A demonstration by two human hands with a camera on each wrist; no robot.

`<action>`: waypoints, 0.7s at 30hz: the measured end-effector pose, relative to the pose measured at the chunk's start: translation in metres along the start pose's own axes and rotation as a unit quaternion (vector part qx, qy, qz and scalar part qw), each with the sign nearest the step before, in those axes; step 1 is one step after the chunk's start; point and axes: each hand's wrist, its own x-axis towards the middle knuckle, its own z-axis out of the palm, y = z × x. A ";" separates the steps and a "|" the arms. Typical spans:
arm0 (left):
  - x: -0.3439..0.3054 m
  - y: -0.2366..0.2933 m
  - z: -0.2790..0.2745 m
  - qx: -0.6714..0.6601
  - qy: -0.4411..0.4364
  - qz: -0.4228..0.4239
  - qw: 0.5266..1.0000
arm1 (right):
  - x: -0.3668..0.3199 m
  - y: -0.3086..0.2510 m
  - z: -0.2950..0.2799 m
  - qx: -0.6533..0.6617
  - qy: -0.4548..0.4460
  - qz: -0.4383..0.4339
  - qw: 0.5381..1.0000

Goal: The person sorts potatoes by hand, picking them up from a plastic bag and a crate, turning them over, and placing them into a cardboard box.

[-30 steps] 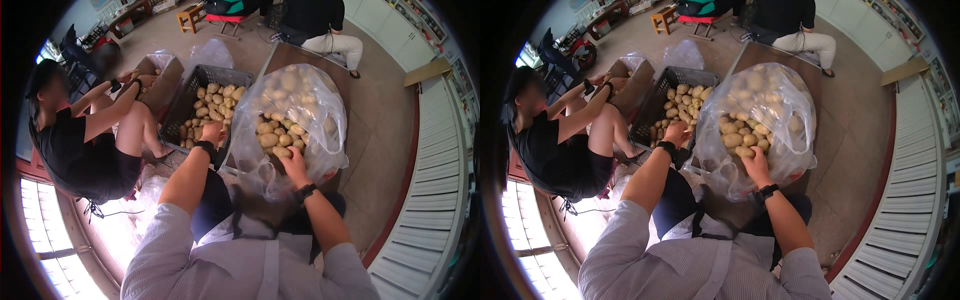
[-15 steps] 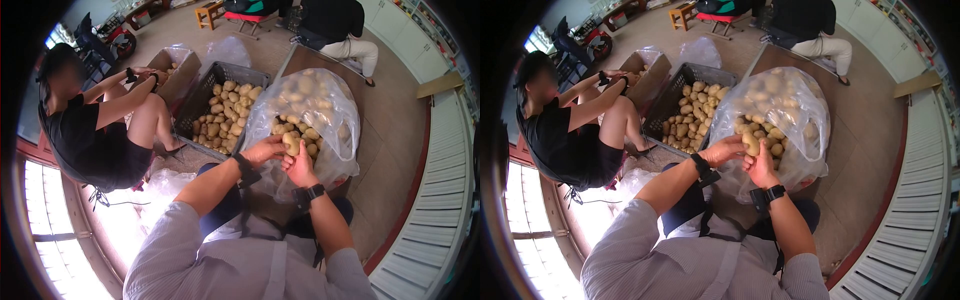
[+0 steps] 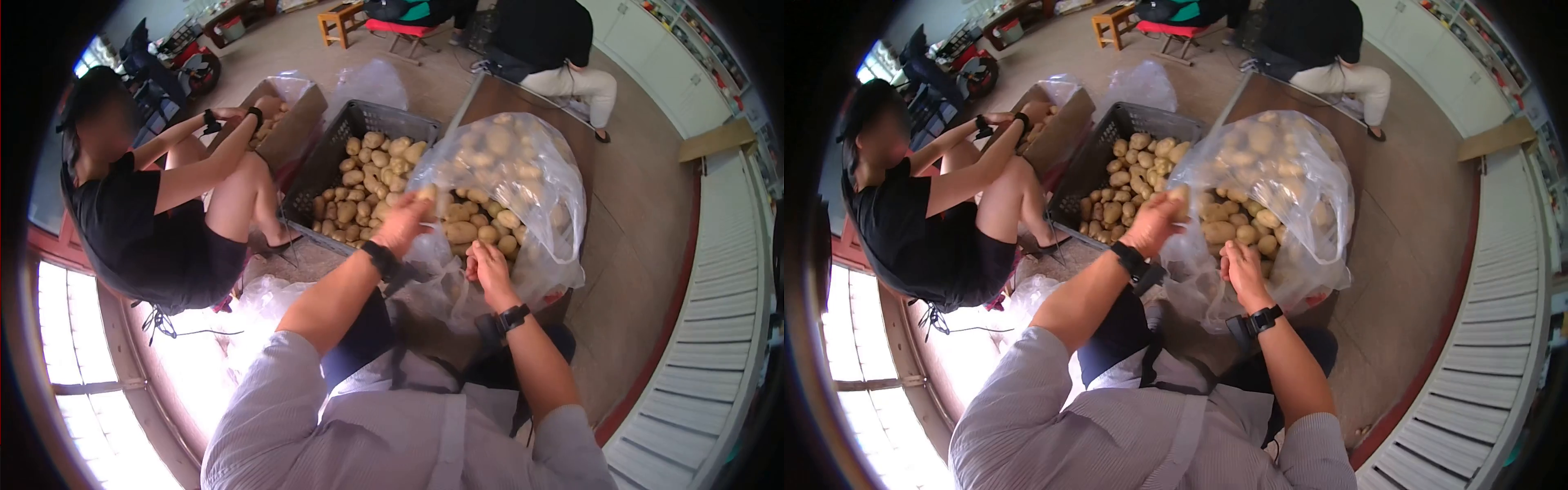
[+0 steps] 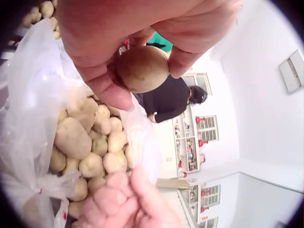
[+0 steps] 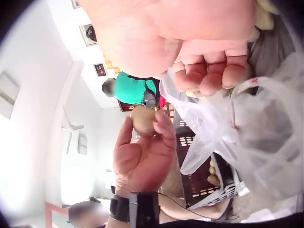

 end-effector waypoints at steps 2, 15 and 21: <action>0.015 0.005 -0.022 0.022 0.052 0.007 0.998 | 0.004 0.006 -0.014 -0.098 0.040 -0.047 0.993; 0.057 0.000 -0.116 0.118 0.256 -0.128 0.951 | -0.006 0.027 -0.079 -0.442 0.103 -0.242 0.857; 0.171 -0.104 -0.273 0.456 0.037 -0.031 0.888 | -0.021 0.009 -0.077 -0.527 0.141 -0.247 0.801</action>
